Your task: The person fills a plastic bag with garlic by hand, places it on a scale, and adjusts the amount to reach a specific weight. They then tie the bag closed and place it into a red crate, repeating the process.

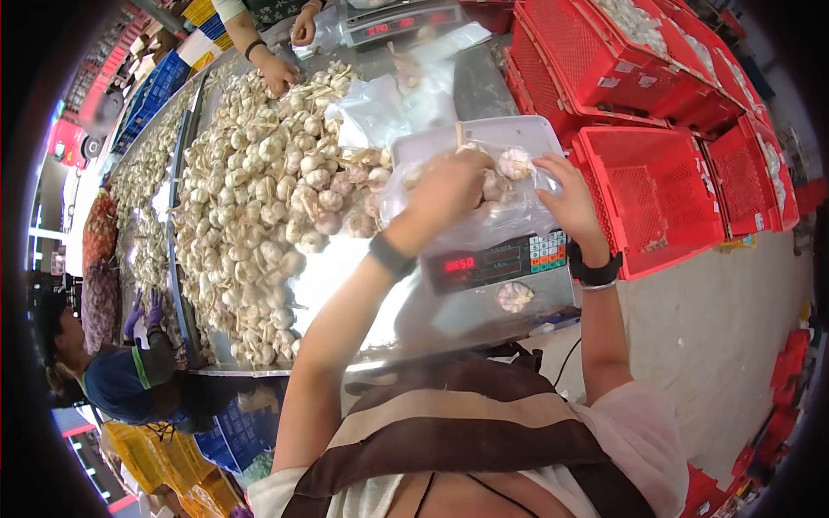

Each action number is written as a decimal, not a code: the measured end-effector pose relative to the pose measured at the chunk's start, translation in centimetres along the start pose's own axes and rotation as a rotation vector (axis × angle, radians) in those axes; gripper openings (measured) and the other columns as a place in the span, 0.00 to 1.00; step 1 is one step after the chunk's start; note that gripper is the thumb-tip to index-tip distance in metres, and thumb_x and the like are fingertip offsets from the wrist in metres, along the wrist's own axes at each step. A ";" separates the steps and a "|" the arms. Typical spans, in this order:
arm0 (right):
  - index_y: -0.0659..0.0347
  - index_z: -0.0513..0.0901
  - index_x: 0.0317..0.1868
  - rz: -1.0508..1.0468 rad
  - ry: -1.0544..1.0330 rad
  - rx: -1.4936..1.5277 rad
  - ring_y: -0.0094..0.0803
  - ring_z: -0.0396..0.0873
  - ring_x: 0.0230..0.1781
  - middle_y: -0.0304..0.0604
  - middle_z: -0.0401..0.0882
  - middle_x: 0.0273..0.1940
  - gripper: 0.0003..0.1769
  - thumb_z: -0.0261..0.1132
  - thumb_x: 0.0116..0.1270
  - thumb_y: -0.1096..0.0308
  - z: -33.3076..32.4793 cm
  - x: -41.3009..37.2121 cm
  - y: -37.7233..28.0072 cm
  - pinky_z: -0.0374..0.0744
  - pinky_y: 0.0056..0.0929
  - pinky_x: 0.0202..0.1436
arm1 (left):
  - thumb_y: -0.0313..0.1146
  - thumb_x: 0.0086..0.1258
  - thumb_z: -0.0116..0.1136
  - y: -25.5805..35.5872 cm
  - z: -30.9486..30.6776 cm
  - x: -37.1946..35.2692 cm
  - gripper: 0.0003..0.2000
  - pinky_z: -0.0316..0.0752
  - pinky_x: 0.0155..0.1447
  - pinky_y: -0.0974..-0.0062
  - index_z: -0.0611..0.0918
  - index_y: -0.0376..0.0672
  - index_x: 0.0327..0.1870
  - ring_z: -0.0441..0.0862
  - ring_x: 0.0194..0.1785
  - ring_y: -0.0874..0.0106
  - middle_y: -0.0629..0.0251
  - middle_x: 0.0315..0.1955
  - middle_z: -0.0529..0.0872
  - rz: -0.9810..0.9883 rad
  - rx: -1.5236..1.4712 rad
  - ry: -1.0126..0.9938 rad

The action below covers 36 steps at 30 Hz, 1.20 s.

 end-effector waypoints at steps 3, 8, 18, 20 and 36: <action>0.62 0.77 0.46 -0.216 0.083 -0.123 0.41 0.69 0.52 0.47 0.73 0.50 0.17 0.61 0.53 0.77 -0.1 -1.0 -1.2 0.65 0.32 0.57 | 0.31 0.52 0.56 -1.3 5.2 1.7 0.07 0.72 0.40 0.62 0.80 0.43 0.33 0.80 0.36 0.59 0.58 0.31 0.81 -0.271 0.351 -0.155; 0.63 0.77 0.43 -0.141 0.116 -0.023 0.41 0.69 0.51 0.47 0.74 0.49 0.14 0.60 0.53 0.77 -1.1 -2.4 -1.5 0.66 0.32 0.56 | 0.32 0.51 0.58 -1.7 8.0 2.4 0.09 0.73 0.39 0.64 0.79 0.44 0.35 0.80 0.37 0.61 0.57 0.33 0.80 -0.118 0.509 -0.319; 0.68 0.70 0.54 0.095 0.024 0.741 0.25 0.74 0.44 0.43 0.75 0.47 0.19 0.57 0.61 0.76 1.6 -3.3 -5.2 0.71 0.22 0.48 | 0.22 0.48 0.60 2.7 -2.0 -4.5 0.20 0.72 0.41 0.69 0.73 0.43 0.46 0.75 0.38 0.61 0.60 0.38 0.73 -0.033 -0.281 0.338; 0.73 0.69 0.54 0.056 -0.168 0.768 0.30 0.72 0.48 0.47 0.74 0.48 0.19 0.56 0.63 0.74 4.1 -3.6 -8.0 0.70 0.24 0.52 | 0.23 0.48 0.62 3.9 -3.6 -7.7 0.22 0.73 0.44 0.70 0.73 0.44 0.48 0.74 0.41 0.63 0.59 0.39 0.74 -0.083 -0.380 0.402; 0.66 0.72 0.45 -0.078 -1.062 0.775 0.21 0.74 0.30 0.41 0.75 0.40 0.12 0.58 0.60 0.73 20.7 -13.3 -21.9 0.72 0.17 0.31 | 0.24 0.56 0.56 5.5 -9.5 -34.3 0.18 0.67 0.53 0.67 0.71 0.43 0.50 0.71 0.52 0.59 0.57 0.48 0.72 -0.471 -0.129 0.888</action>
Point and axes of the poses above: each hand's wrist, its own x-axis towards the middle knuckle, its own z-axis out of the palm, y = z × x, the point moved 9 cm from there along x, towards the middle knuckle
